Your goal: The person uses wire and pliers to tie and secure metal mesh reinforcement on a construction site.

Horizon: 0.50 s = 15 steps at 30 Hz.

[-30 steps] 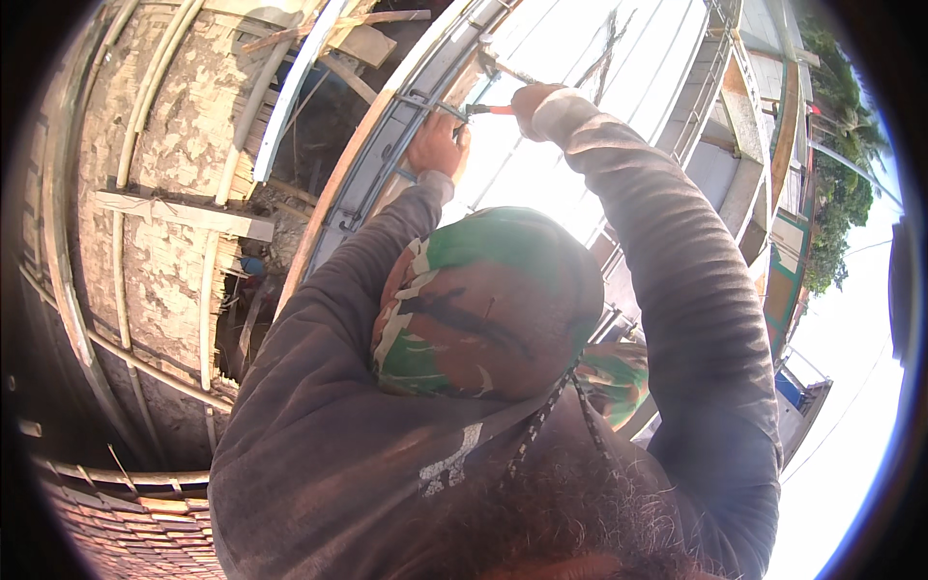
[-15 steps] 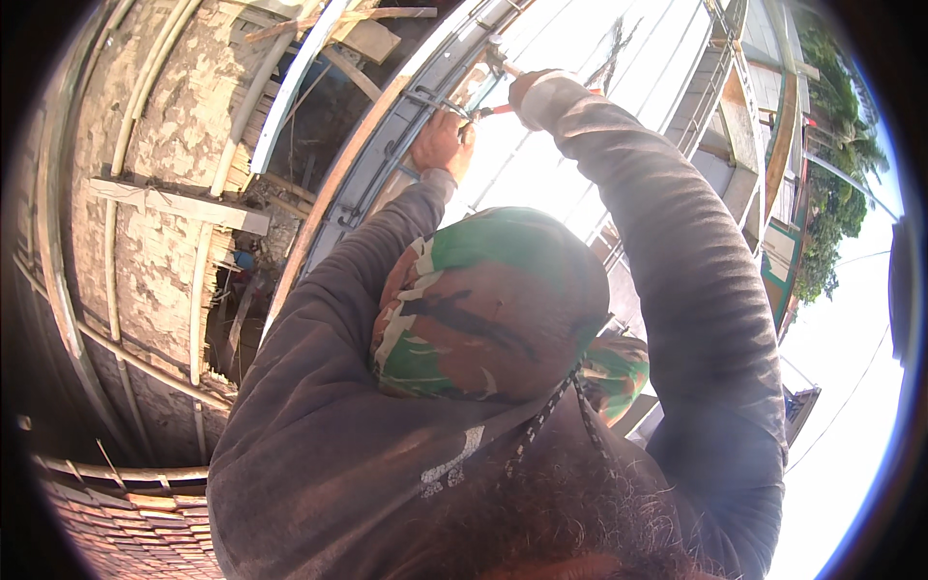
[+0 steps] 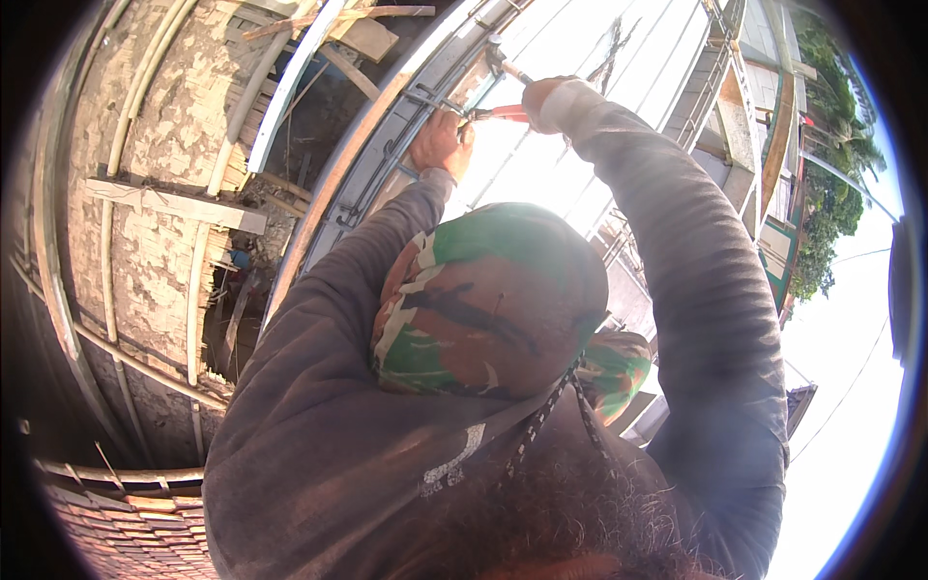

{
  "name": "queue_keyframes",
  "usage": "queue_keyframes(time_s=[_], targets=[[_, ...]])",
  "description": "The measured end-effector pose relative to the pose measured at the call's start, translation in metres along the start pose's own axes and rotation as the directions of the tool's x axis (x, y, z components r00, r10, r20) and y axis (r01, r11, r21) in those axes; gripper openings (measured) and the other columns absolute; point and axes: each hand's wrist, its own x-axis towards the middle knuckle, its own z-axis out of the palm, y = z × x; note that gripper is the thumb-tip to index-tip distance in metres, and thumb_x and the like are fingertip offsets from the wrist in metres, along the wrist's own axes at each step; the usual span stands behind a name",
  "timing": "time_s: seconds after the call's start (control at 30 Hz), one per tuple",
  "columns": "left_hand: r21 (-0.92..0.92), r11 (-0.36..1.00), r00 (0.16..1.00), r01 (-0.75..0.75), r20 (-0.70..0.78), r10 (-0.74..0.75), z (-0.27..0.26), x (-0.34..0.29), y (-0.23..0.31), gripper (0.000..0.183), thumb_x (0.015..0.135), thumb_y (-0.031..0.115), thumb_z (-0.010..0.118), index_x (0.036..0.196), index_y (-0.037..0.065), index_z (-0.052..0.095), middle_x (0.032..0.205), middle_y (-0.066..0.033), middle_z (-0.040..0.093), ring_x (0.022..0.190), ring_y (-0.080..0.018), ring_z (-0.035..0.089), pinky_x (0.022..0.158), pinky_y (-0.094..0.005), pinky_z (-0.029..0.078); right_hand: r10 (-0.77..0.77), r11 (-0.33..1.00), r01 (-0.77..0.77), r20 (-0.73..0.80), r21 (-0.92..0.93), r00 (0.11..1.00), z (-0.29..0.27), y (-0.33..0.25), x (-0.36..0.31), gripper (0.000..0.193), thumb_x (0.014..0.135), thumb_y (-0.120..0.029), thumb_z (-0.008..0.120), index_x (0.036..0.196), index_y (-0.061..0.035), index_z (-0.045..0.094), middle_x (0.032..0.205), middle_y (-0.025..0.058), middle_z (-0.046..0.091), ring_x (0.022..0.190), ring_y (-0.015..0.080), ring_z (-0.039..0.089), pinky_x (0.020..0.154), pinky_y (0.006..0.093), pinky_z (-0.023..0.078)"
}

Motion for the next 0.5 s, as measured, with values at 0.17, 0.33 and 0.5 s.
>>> queue_keyframes(time_s=[0.17, 0.33, 0.5], targets=[[0.03, 0.999, 1.0, 0.015, -0.006, -0.015, -0.002, 0.0, -0.002, 0.025, 0.089, 0.034, 0.075, 0.099, 0.012, 0.069, 0.107, -0.0063, 0.067, 0.098, -0.0285, 0.066, 0.087, -0.0439, 0.053, -0.053, 0.855, -0.129, 0.332, 0.503, 0.942, 0.011, 0.02, 0.0, 0.038, 0.084, -0.026, 0.082, 0.111, 0.0009, 0.076, 0.1, 0.0143, 0.078, 0.085, 0.0255, 0.077, 0.08, 0.0416, 0.062], [0.033, 0.999, 0.999, 0.027, 0.02, -0.028, 0.002, 0.0, -0.002, 0.024, 0.088, 0.033, 0.075, 0.098, 0.013, 0.069, 0.107, -0.0064, 0.067, 0.103, -0.0285, 0.065, 0.09, -0.0436, 0.052, -0.057, 0.848, -0.079, 0.239, 0.524, 0.969, 0.01, 0.005, -0.021, 0.038, 0.081, -0.016, 0.078, 0.112, 0.0063, 0.072, 0.1, 0.0174, 0.077, 0.089, 0.0291, 0.076, 0.077, 0.0427, 0.063], [0.043, 0.999, 1.0, 0.016, -0.009, -0.016, 0.003, 0.001, -0.005, 0.024, 0.087, 0.03, 0.076, 0.1, 0.011, 0.069, 0.106, -0.0073, 0.068, 0.102, -0.0317, 0.066, 0.087, -0.0468, 0.053, -0.126, 0.99, 0.071, -0.525, -0.124, 0.842, 0.058, -0.014, -0.021, 0.057, 0.081, -0.014, 0.075, 0.133, -0.0027, 0.053, 0.11, 0.0097, 0.066, 0.101, 0.0266, 0.068, 0.079, 0.0437, 0.057]])
